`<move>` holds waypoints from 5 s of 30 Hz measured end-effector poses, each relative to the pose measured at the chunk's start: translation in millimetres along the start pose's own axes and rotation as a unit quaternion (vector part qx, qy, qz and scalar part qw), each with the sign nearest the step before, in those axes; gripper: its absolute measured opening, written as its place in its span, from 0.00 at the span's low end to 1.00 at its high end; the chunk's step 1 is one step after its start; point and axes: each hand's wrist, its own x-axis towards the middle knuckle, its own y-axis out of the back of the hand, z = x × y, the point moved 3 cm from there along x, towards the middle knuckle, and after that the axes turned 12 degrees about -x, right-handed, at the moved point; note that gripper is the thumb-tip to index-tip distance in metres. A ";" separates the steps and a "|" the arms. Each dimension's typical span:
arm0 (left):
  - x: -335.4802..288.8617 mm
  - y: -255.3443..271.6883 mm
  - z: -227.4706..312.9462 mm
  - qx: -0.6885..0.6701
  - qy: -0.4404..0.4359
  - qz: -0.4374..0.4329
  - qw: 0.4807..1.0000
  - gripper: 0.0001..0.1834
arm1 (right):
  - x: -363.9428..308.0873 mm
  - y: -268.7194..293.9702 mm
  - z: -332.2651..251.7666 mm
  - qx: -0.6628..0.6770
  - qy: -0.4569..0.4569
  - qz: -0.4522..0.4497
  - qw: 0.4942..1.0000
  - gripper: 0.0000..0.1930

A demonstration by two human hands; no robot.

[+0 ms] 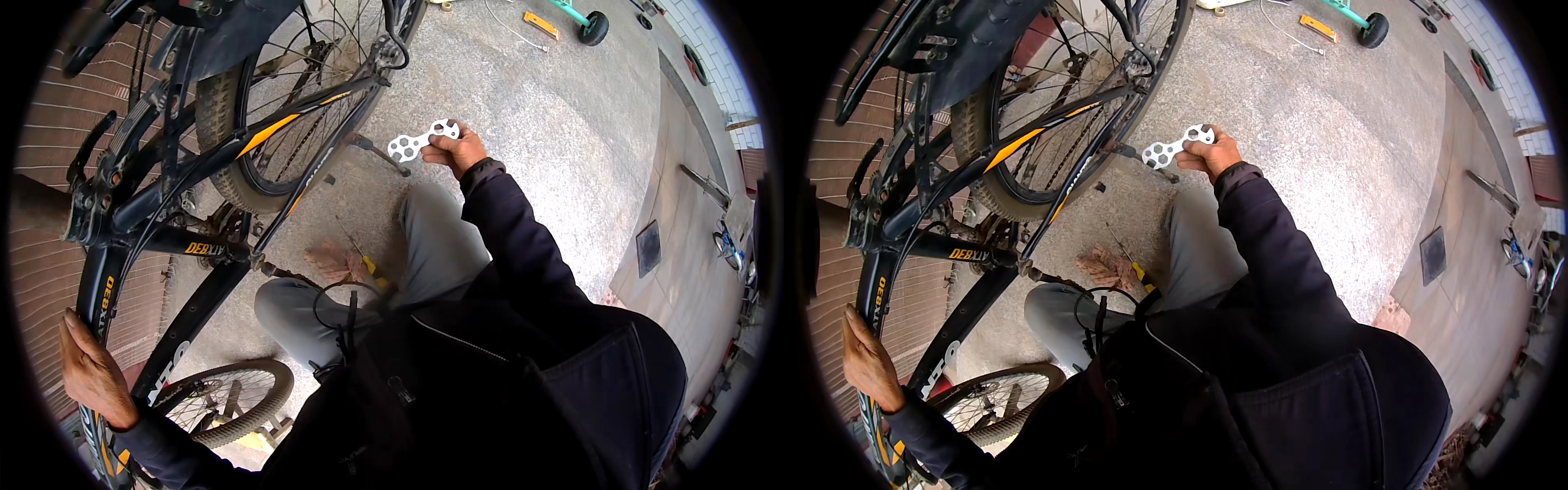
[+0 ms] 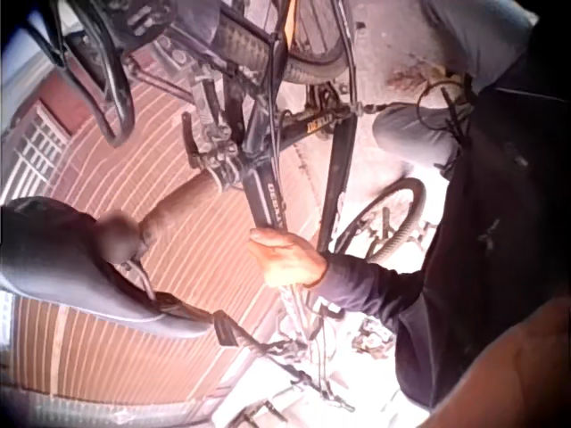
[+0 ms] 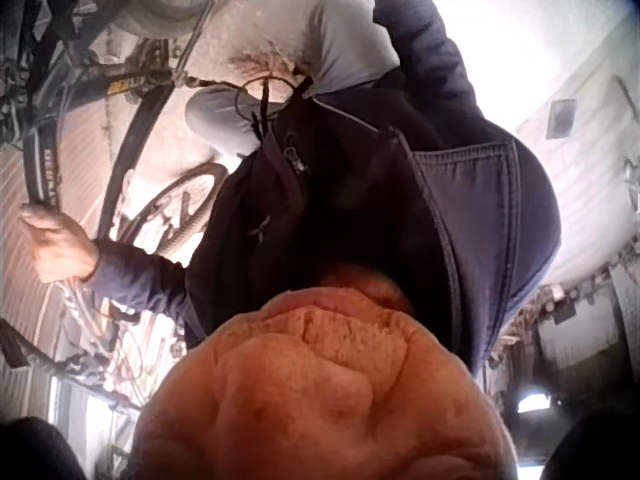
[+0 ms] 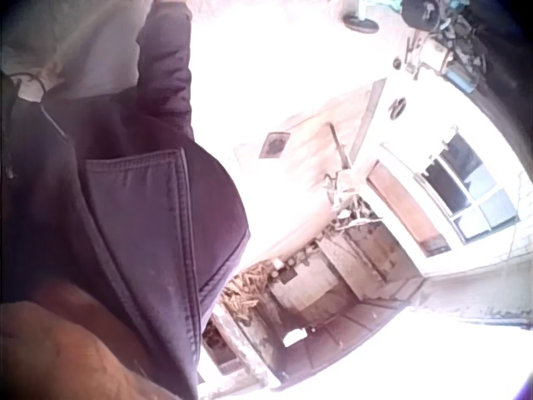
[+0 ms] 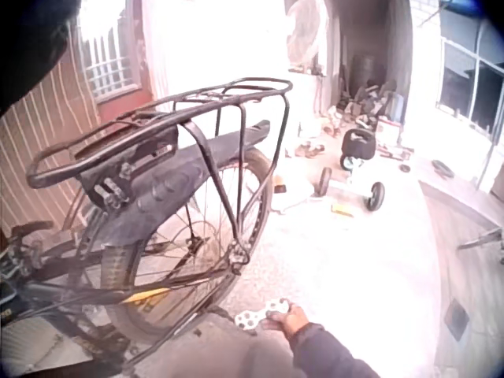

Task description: The person works on the rear wheel assembly of a bicycle by hand and using a multi-holed wrench, removing and re-attaching small components near the axle.

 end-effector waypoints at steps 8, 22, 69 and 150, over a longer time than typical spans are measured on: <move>-1.9 -10.5 -36.9 0.036 -0.040 -0.025 0.998 0.24 | 13.4 3.2 -14.1 0.104 -0.041 -0.100 0.989 0.17; 1.3 2.3 -14.0 0.018 0.014 -0.051 0.998 0.27 | 64.6 36.5 -45.9 0.051 0.084 -0.067 0.993 0.19; 4.0 6.6 -77.3 0.097 0.043 -0.046 0.993 0.28 | 186.2 1.9 35.1 0.118 0.111 -0.151 0.975 0.17; -0.2 6.3 -57.3 0.077 0.006 -0.061 0.995 0.29 | 206.0 -35.4 -25.8 -0.746 0.332 -0.104 0.568 0.24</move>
